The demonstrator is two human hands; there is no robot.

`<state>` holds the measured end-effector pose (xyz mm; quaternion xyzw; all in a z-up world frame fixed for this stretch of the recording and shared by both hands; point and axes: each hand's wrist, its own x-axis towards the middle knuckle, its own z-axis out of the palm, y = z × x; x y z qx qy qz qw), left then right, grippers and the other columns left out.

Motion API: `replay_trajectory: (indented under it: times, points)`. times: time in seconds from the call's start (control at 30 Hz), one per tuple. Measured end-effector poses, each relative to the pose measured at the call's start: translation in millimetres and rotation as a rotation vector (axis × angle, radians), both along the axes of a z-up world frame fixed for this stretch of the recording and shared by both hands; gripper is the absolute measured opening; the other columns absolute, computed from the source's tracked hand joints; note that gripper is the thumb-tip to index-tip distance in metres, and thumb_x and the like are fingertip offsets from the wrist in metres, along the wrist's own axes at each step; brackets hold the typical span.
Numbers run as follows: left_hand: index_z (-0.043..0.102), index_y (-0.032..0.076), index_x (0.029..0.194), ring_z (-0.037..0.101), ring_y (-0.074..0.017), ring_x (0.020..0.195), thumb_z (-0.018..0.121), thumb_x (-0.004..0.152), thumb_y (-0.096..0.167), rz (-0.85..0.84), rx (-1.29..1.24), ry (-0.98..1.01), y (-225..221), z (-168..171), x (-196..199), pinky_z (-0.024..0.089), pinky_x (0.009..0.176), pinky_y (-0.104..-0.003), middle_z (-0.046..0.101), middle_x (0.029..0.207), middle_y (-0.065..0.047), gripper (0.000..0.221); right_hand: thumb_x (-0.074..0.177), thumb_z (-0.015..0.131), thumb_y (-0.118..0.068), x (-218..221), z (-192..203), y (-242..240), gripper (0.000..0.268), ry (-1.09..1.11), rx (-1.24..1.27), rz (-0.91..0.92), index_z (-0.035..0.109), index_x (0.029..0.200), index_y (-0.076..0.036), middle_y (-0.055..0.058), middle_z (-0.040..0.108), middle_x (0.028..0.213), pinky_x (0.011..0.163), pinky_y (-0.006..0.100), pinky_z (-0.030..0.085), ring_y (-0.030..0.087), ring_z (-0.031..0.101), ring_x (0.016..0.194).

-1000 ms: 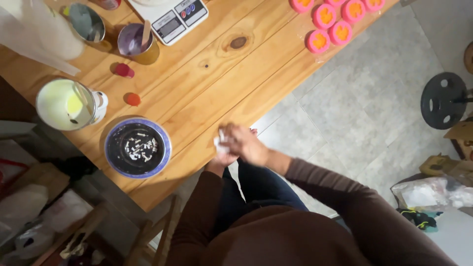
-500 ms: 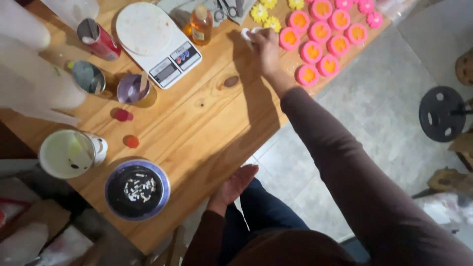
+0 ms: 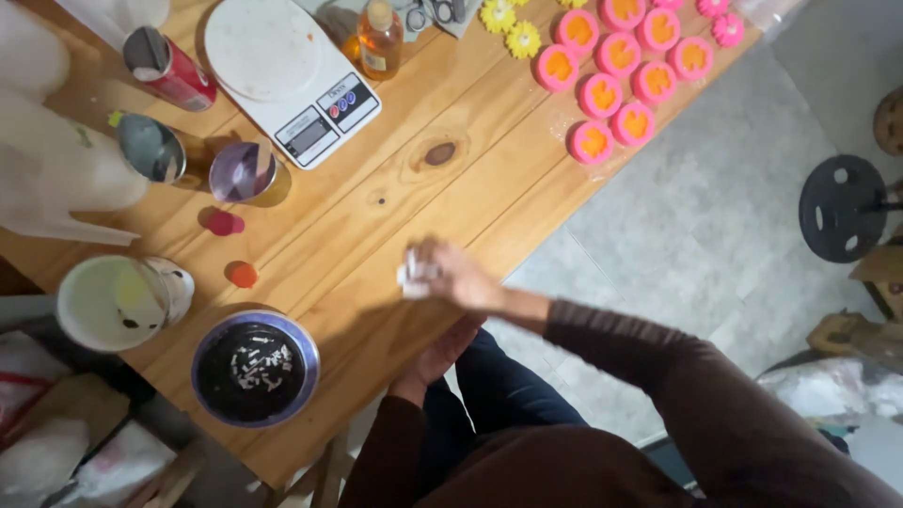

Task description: Cleaning the candle-making workspace and disposing of trash.

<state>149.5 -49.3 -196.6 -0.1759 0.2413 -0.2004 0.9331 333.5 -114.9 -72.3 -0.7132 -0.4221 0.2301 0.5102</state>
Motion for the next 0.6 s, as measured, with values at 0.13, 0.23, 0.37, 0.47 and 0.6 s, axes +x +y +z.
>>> replay_trajectory:
  times: [0.13,0.23,0.37,0.47,0.6]
  points:
    - [0.044,-0.009,0.145,0.048,-0.04,0.139,0.043,0.103,0.042,-0.034,0.038,-0.049,0.9,-0.2,6.8,0.048,0.112,-0.047,0.049,0.149,-0.031,0.066,0.095,0.063,-0.022,-97.8,-42.0,-48.6,0.027,0.233,0.1,0.141,0.06,0.112,-0.001,0.017,0.057,0.116,0.095,0.049,0.049,0.035,0.059,0.106]
    - [0.045,-0.011,0.144,0.049,-0.0396,0.139,0.043,0.106,0.04,-0.051,0.076,-0.076,-0.3,2.1,-0.2,0.049,0.112,-0.046,0.05,0.149,-0.031,0.063,0.092,0.057,-0.026,-93.0,-62.2,-58.7,0.043,-0.343,0.003,0.245,0.06,0.13,-0.006,0.015,0.054,0.133,0.103,0.048,0.048,0.035,0.06,0.12]
    - [0.047,-0.012,0.143,0.05,-0.0391,0.139,0.043,0.108,0.036,-0.057,0.132,-0.118,-0.3,4.4,-2.8,0.049,0.111,-0.046,0.05,0.149,-0.031,0.059,0.104,0.05,-0.025,39.1,-24.3,-16.3,0.035,1.108,0.37,-0.321,0.047,0.136,-0.011,0.01,0.054,0.136,0.109,0.041,0.049,0.022,0.059,0.125]
    - [0.049,-0.013,0.141,0.051,-0.0389,0.14,0.045,0.109,0.033,-0.036,0.136,-0.08,-2.8,12.4,-3.0,0.05,0.111,-0.045,0.051,0.148,-0.03,0.056,0.101,0.059,-0.016,181.1,-48.4,-18.7,0.018,0.135,0.229,-0.792,0.062,0.116,-0.007,0.009,0.059,0.113,0.091,0.037,0.051,0.021,0.059,0.103]
    - [0.051,-0.013,0.138,0.052,-0.039,0.139,0.046,0.108,0.031,0.01,0.107,-0.012,-5.6,15.8,-1.2,0.05,0.111,-0.045,0.053,0.147,-0.03,0.054,0.09,0.071,-0.009,259.8,-66.1,18.9,0.017,-0.673,0.021,-0.953,0.072,0.106,-0.003,0.016,0.059,0.107,0.079,0.035,0.05,0.028,0.054,0.096]
